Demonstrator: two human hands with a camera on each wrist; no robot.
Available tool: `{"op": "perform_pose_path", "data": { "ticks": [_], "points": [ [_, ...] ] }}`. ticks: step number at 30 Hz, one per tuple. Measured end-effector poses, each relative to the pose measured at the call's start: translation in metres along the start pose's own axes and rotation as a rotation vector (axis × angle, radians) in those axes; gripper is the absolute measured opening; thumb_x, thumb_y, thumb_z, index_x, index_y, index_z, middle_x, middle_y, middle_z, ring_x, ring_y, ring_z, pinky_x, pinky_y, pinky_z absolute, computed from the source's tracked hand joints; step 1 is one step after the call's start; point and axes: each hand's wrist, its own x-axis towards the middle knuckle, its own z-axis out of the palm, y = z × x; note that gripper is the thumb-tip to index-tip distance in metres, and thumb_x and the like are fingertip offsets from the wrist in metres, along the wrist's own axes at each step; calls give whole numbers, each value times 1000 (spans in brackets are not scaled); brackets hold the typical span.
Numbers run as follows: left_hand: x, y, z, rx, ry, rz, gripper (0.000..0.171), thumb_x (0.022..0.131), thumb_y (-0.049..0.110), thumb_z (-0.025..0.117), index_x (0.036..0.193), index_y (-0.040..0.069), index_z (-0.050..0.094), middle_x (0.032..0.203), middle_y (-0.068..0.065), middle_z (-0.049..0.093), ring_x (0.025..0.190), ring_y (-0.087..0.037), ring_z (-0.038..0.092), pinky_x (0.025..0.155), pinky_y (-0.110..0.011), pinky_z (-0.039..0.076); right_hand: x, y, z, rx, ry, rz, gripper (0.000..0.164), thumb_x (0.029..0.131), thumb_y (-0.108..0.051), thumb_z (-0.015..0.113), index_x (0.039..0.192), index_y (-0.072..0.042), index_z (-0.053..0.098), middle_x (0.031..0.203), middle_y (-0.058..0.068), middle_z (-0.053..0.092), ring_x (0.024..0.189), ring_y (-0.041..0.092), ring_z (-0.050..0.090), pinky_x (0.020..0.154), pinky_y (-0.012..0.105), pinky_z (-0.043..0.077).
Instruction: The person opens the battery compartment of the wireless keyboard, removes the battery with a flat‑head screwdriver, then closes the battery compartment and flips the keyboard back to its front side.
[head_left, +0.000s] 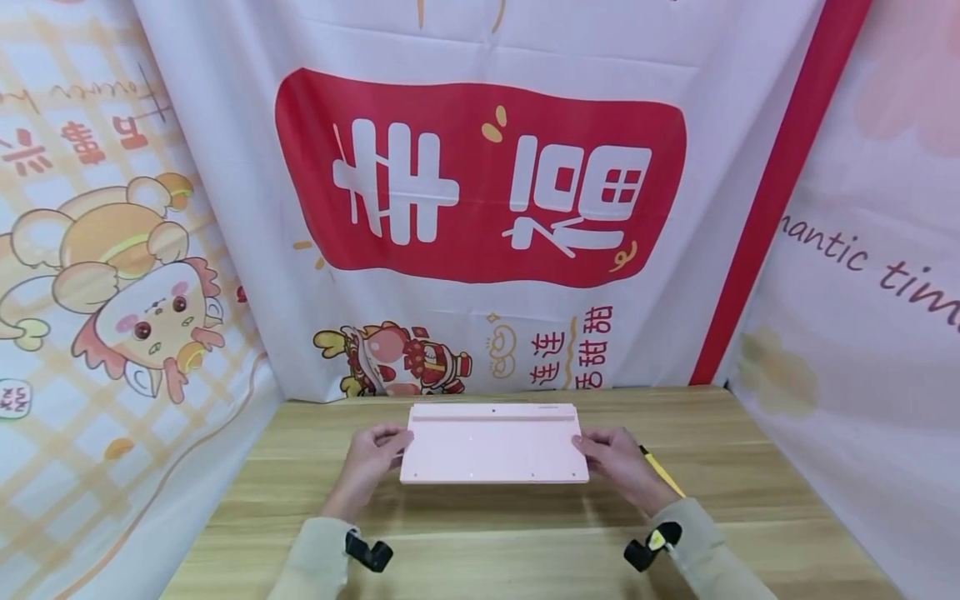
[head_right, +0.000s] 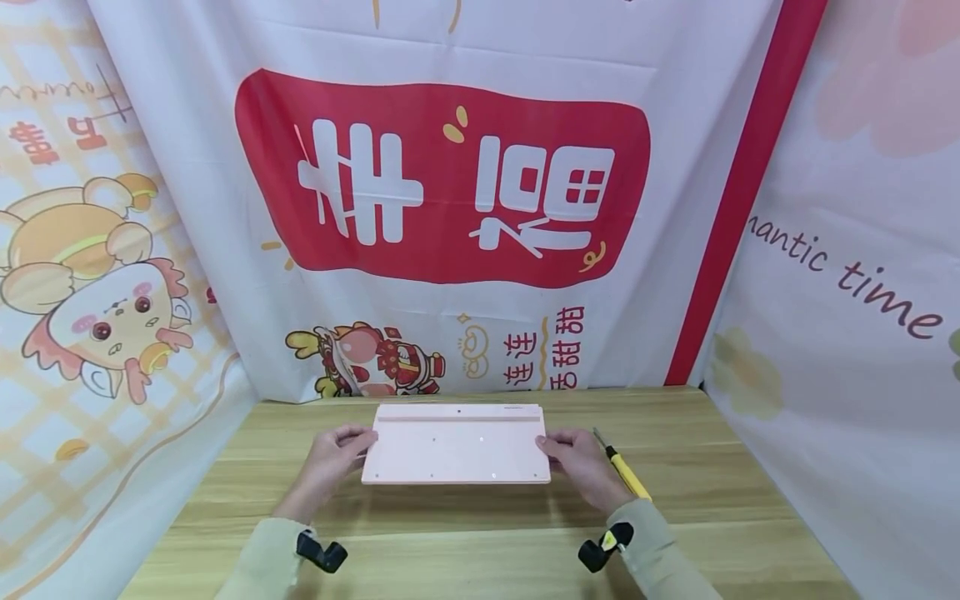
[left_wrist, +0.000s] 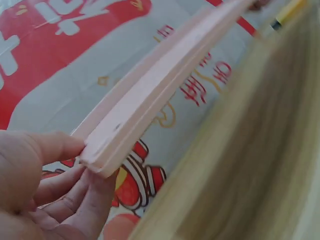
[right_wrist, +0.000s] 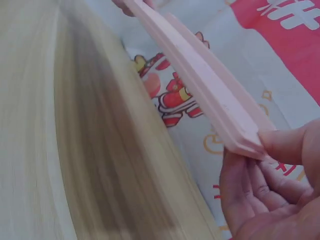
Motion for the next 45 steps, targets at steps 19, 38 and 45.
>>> {"op": "perform_pose_path", "data": {
  "ticks": [19,38,45],
  "points": [
    [1,-48,16,369,-8,85,10,94,14,79,98,5,79,85,-6,74,72,-13,69,64,-25,61,9,37,9,-540,160,-60,15,96,-16,77,83,-10,80,68,-1,66,63,14,56,53,24,44],
    [-6,-55,21,554,-5,247,9,91,9,80,82,9,82,67,1,72,58,-10,61,53,-23,49,8,36,16,-753,135,-146,32,92,-15,80,61,-11,72,53,-6,54,53,12,48,51,23,34],
    [3,-58,14,534,-18,268,9,90,10,80,99,6,79,84,-1,73,76,-11,65,65,-24,57,16,21,2,-799,38,-227,28,89,-13,84,73,-9,62,68,1,56,62,13,50,53,24,38]
  ]
}}
